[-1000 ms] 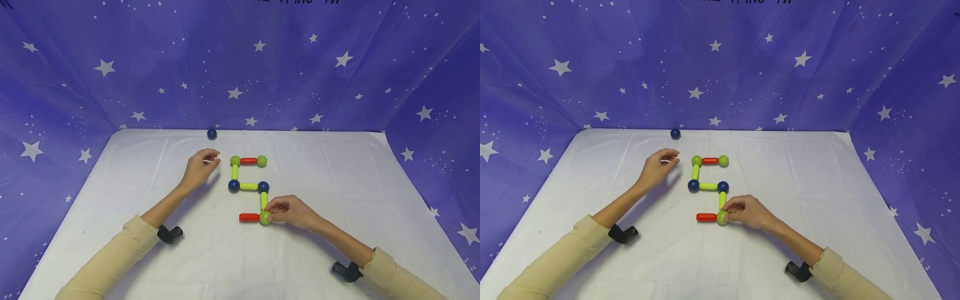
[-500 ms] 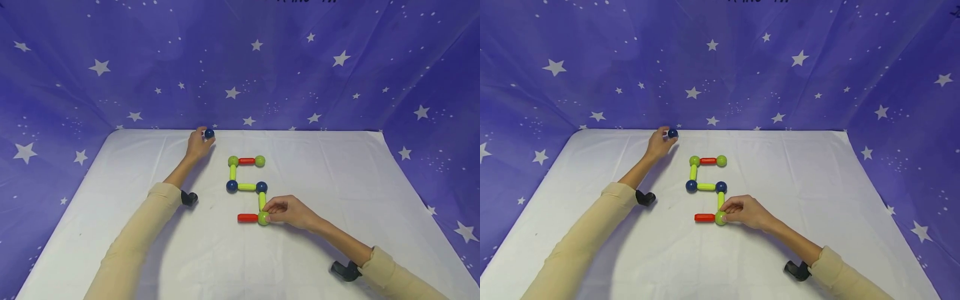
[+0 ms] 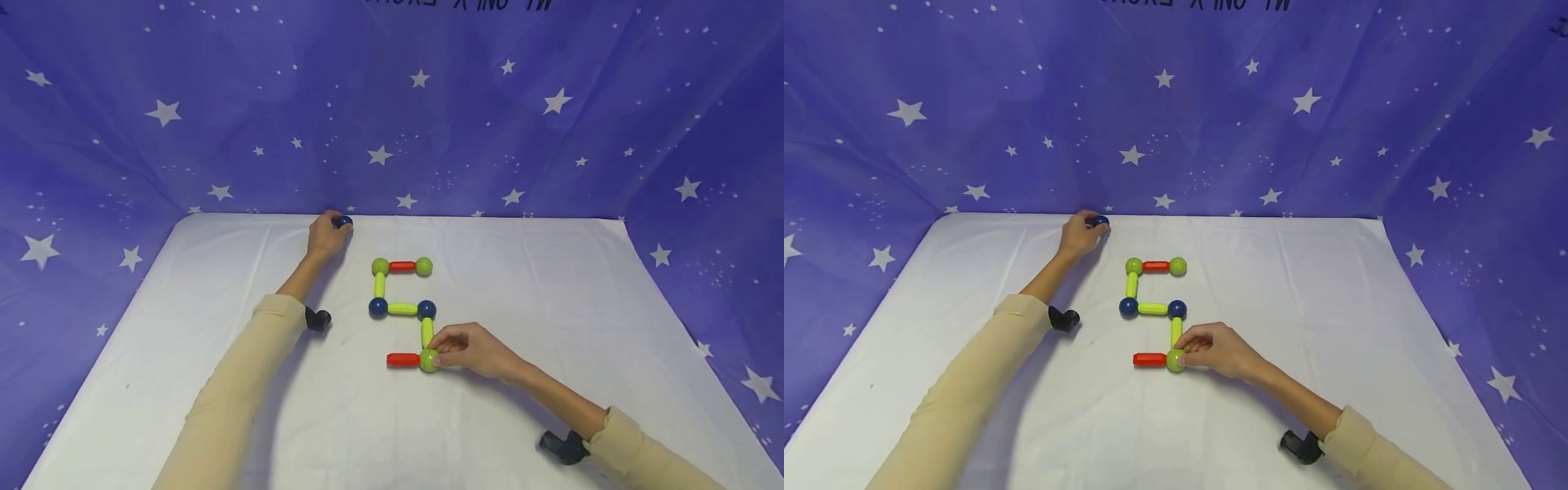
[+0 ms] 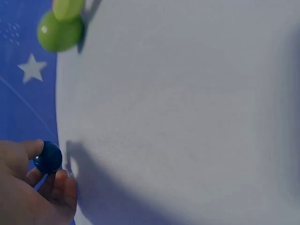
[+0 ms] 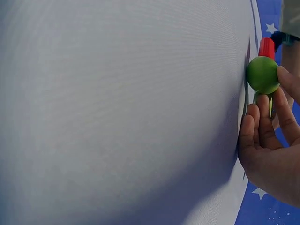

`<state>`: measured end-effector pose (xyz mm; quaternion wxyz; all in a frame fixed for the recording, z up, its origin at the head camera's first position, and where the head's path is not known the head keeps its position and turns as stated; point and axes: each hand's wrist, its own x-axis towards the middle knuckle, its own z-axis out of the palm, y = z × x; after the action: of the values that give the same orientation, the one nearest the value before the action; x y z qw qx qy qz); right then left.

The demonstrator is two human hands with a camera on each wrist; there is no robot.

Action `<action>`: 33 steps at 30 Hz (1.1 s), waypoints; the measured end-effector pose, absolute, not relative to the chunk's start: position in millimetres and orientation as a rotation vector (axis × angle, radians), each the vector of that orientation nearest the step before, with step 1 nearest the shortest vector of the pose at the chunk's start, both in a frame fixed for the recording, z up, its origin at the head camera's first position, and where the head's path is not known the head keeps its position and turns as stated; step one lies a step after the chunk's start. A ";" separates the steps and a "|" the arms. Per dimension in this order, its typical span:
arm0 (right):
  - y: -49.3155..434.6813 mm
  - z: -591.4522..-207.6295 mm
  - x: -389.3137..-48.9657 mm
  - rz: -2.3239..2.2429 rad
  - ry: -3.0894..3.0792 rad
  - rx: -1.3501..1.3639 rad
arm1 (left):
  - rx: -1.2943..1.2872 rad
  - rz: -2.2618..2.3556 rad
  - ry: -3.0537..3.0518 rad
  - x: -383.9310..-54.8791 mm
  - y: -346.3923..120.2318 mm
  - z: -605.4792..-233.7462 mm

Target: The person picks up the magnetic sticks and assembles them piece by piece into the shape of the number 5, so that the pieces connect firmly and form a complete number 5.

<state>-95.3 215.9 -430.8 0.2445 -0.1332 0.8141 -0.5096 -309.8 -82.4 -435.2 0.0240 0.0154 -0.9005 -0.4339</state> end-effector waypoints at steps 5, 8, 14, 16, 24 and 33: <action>215.6 -431.4 -95.7 -1.385 2.228 -0.358 | -0.100 -1.425 -2.755 -281.8 -87.2 -421.3; 216.2 -431.5 -95.1 -1.381 2.237 -0.367 | -0.170 -1.485 -2.755 -259.5 -91.8 -412.0; 215.9 -431.2 -94.4 -1.391 2.236 -0.394 | -0.296 -1.561 -2.786 -208.5 -100.6 -400.1; 215.3 -431.4 -94.2 -1.392 2.236 -0.393 | -0.353 -1.573 -2.790 -192.1 -102.1 -398.3; 215.4 -432.4 -93.5 -1.398 2.234 -0.396 | -0.547 -1.660 -2.793 -141.1 -102.5 -400.9; 215.4 -431.2 -94.3 -1.380 2.251 -0.398 | -0.714 -1.649 -2.837 -111.2 -100.8 -417.5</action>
<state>-94.3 215.4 -431.2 0.2335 -0.1449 0.8197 -0.5026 -111.2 -100.8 -417.5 -0.1078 -0.2113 -0.8399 -0.4881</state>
